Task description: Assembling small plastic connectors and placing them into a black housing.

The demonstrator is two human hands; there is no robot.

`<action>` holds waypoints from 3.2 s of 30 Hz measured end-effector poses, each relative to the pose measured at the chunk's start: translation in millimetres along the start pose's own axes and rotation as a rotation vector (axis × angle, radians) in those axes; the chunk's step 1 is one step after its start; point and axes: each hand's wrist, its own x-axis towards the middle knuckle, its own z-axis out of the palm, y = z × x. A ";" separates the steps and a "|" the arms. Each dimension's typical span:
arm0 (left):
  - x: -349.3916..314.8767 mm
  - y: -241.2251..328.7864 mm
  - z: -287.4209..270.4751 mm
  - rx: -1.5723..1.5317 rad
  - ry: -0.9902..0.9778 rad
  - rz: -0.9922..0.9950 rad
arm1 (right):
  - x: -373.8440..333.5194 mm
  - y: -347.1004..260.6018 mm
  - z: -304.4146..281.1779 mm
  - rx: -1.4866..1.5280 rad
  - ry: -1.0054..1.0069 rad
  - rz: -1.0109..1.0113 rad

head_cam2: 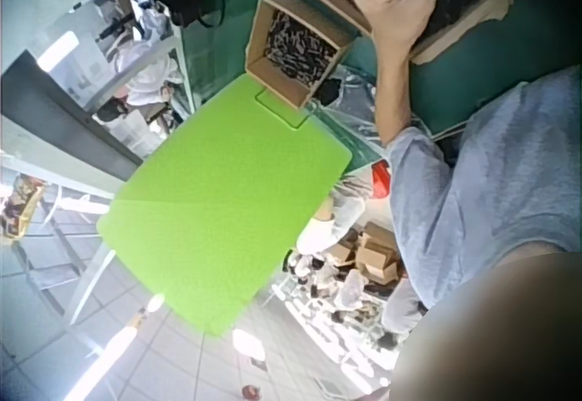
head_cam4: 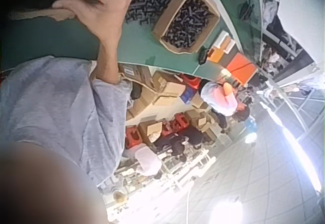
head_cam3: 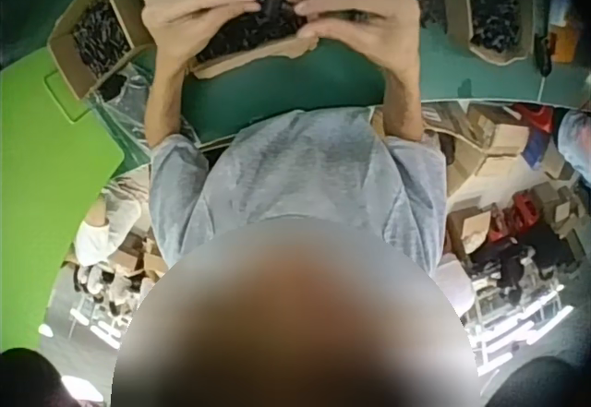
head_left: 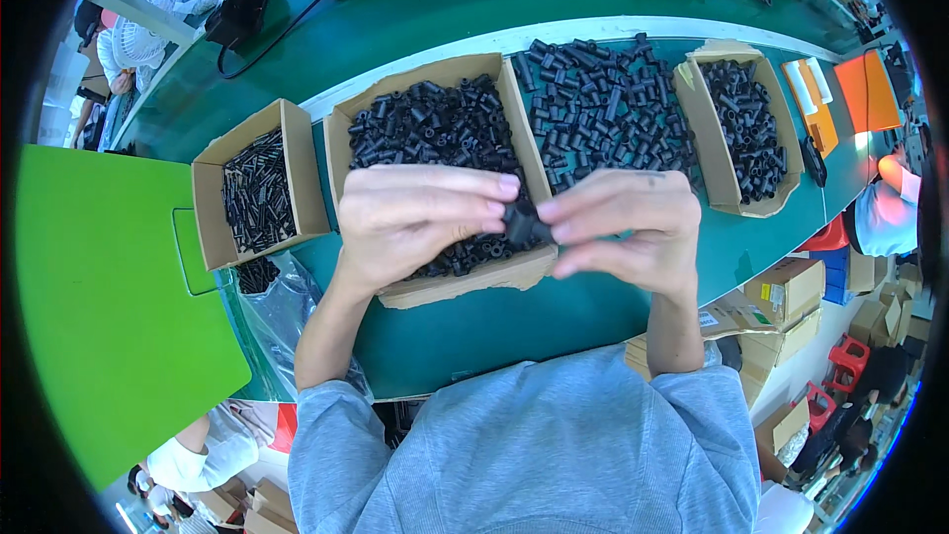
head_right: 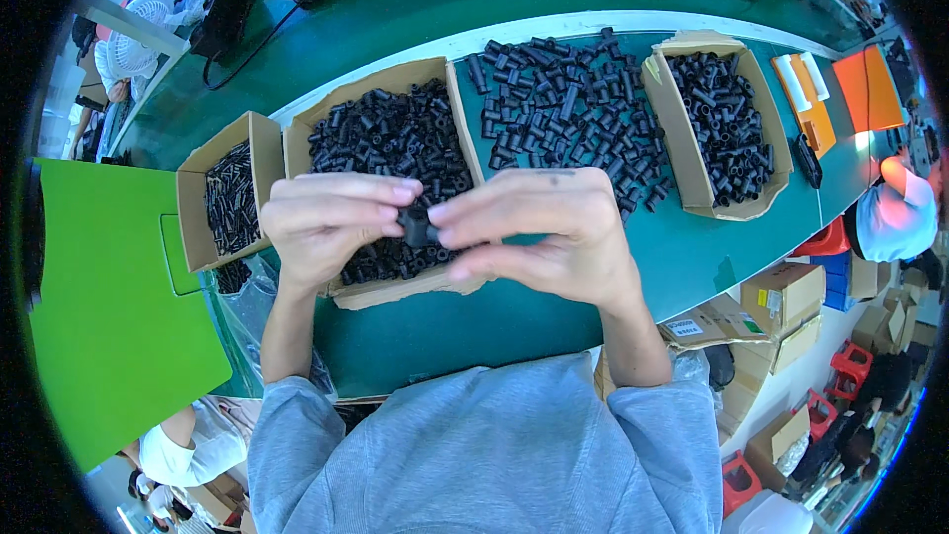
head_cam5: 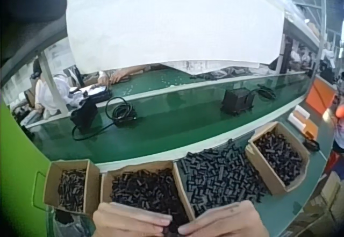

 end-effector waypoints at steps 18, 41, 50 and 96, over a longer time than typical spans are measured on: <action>1.9 10.2 26.4 0.176 -0.169 0.020 | -94.9 5.9 0.6 -0.255 0.029 0.410; 1.7 -1.4 3.3 0.235 -0.060 -0.120 | -115.5 32.2 -13.2 -0.745 -0.037 0.337; 5.3 -14.1 -27.4 0.879 -0.421 -0.352 | -113.7 47.7 -160.8 -1.371 0.579 0.484; -5.1 -6.3 -0.9 -0.457 0.211 -0.573 | 25.6 14.6 38.3 -0.371 0.178 -0.182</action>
